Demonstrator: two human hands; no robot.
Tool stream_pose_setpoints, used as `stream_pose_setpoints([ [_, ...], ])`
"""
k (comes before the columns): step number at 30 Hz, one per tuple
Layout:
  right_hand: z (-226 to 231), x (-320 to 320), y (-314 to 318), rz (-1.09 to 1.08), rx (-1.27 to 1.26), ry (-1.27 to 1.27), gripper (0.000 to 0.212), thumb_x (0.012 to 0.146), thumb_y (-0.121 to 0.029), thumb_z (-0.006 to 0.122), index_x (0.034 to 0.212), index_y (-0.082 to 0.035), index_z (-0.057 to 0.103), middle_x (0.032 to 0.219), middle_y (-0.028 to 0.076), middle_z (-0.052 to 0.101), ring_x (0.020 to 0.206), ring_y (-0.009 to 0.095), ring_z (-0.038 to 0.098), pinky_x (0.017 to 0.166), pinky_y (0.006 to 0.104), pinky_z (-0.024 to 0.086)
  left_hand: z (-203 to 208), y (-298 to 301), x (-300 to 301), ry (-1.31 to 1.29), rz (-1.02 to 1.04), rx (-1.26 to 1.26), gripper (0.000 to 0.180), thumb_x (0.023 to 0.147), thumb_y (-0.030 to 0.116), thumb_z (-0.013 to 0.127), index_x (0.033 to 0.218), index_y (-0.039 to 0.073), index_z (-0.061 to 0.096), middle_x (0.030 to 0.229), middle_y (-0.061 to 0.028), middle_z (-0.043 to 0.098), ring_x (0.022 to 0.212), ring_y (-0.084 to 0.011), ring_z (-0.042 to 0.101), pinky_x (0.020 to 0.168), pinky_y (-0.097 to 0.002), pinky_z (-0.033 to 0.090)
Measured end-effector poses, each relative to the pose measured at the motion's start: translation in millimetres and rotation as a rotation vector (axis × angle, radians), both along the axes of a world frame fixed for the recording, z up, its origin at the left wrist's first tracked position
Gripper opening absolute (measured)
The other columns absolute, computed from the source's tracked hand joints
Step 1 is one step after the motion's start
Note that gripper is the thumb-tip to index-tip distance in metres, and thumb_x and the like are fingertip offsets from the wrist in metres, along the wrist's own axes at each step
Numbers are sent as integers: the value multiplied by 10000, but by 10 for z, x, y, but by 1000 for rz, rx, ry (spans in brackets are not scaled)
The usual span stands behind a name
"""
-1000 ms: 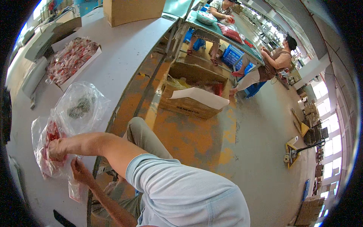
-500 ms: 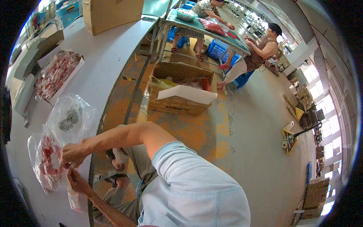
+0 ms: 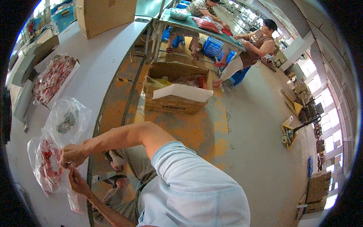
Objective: Packaging small metal components into individual plastic bags.
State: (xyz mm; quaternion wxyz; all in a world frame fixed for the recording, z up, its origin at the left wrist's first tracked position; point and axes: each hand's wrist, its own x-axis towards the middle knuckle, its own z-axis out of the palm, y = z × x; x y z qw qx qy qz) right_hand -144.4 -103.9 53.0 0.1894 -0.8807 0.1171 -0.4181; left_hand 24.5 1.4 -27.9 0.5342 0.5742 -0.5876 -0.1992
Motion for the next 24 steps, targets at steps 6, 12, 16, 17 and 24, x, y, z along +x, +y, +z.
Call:
stream_pose_setpoints([
  [6, -201, -88, -84, -32, 31, 131, 69, 727, -120, 742, 726, -106, 674, 742, 31, 693, 745, 272, 663, 802, 383, 515, 81, -47, -112, -59, -21, -133, 149, 985, 82, 678, 1074, -34, 709, 956, -84, 690, 882, -183, 635, 776, -317, 521],
  [12, -184, -86, -24, 147, 39, 118, 213, 709, -155, 760, 846, -54, 631, 800, 127, 649, 805, 339, 658, 729, 443, 516, 80, 102, 73, -185, 46, -146, 118, 927, 2, 665, 1034, -20, 709, 951, -108, 697, 878, -225, 665, 797, -329, 537],
  [16, 51, -431, 134, -31, 483, 305, 291, 725, -86, 784, 962, -18, 630, 792, 147, 664, 753, 207, 664, 689, 375, 527, 197, 88, -100, -141, -38, -124, 132, 889, -20, 708, 1018, 3, 721, 1010, -91, 722, 892, -164, 678, 892, -296, 536],
  [17, 162, -493, 200, -64, 645, 275, 244, 764, -64, 779, 963, -20, 643, 803, 98, 694, 782, 120, 650, 717, 329, 547, 364, 70, -167, -98, -133, -188, 121, 863, -47, 713, 973, 2, 709, 923, -98, 707, 841, -169, 673, 839, -294, 540],
  [24, 352, -452, 337, -41, 901, 133, 178, 923, -53, 722, 1088, 12, 700, 969, 42, 728, 921, 93, 676, 854, 271, 555, 872, 196, -75, -79, -207, -127, 136, 825, -67, 746, 926, -2, 683, 837, -97, 686, 750, -168, 662, 698, -307, 538],
])
